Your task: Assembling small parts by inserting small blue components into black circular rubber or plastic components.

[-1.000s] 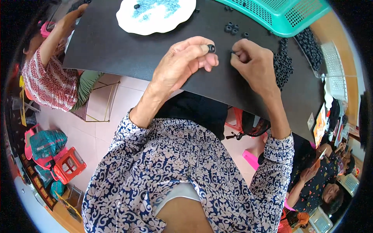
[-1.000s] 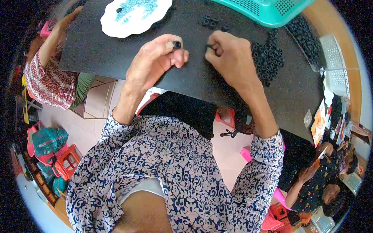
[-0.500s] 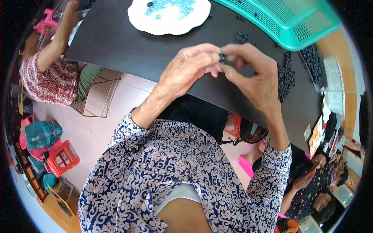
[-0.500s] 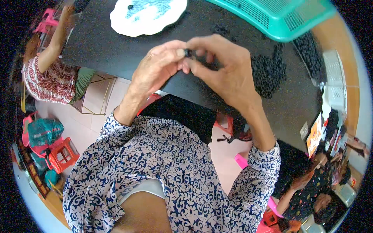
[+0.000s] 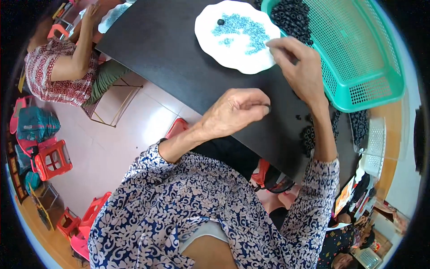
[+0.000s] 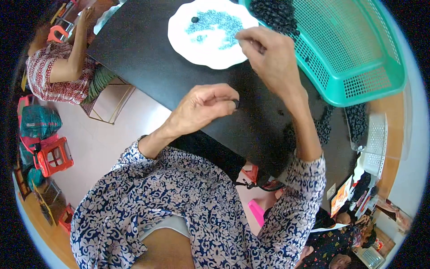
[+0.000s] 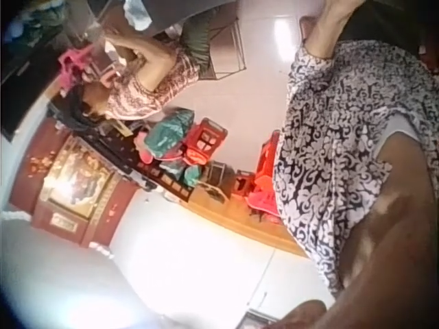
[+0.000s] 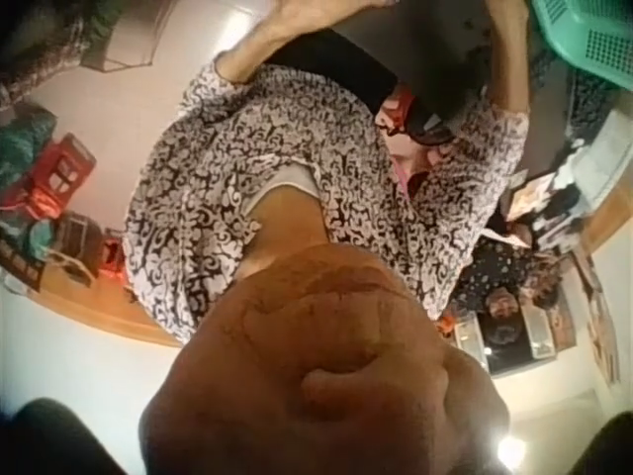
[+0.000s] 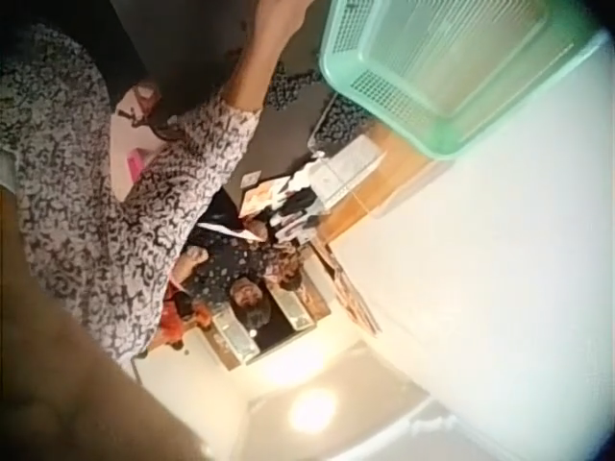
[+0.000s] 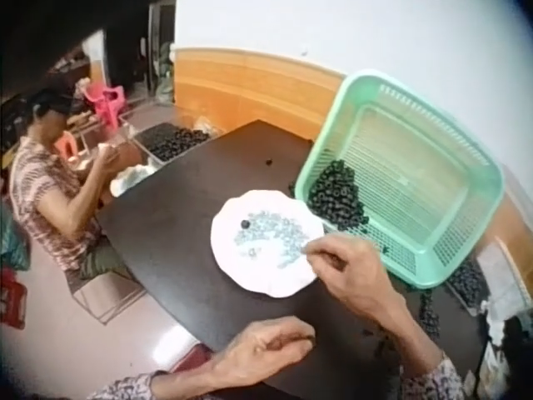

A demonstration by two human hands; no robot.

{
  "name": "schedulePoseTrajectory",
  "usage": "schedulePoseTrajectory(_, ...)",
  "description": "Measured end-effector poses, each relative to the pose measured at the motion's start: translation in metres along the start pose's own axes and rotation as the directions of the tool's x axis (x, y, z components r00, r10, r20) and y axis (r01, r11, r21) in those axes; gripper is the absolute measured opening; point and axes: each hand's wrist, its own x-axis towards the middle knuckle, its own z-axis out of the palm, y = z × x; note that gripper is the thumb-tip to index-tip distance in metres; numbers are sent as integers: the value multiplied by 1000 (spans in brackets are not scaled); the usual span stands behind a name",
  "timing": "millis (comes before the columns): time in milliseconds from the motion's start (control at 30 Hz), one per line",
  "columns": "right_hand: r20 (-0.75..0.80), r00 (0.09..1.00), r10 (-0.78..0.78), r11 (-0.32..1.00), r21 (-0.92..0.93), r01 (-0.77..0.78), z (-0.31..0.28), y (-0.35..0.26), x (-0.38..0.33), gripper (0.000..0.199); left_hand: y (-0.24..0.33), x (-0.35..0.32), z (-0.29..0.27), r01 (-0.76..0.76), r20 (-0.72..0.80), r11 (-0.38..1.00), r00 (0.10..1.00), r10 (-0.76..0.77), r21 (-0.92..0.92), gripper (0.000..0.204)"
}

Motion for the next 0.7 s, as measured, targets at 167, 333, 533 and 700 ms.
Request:
schedulePoseTrajectory(167, 7, 938, -346, 906, -258, 336, 40, 22, 52, 20, 6, 2, -6, 2, 62, 1000, 998, -3, 11, 17)
schedulePoseTrajectory(333, 49, 958, -284, 930, -227, 288, 45, 25, 51, 19, 2, 2, -9, -80, 57, 994, 995, 77, 68, 16)
schedulePoseTrajectory(533, -32, 999, 30, 997, -70, -32, 28, 31, 50, 22, 3, 3, -10, -151, 66, 981, 987, 144, 120, 17)
schedulePoseTrajectory(700, 3, 910, -414, 845, -369, 386, 55, 33, 63, 24, 4, 4, -9, -170, 70, 975, 984, 161, 141, 17)
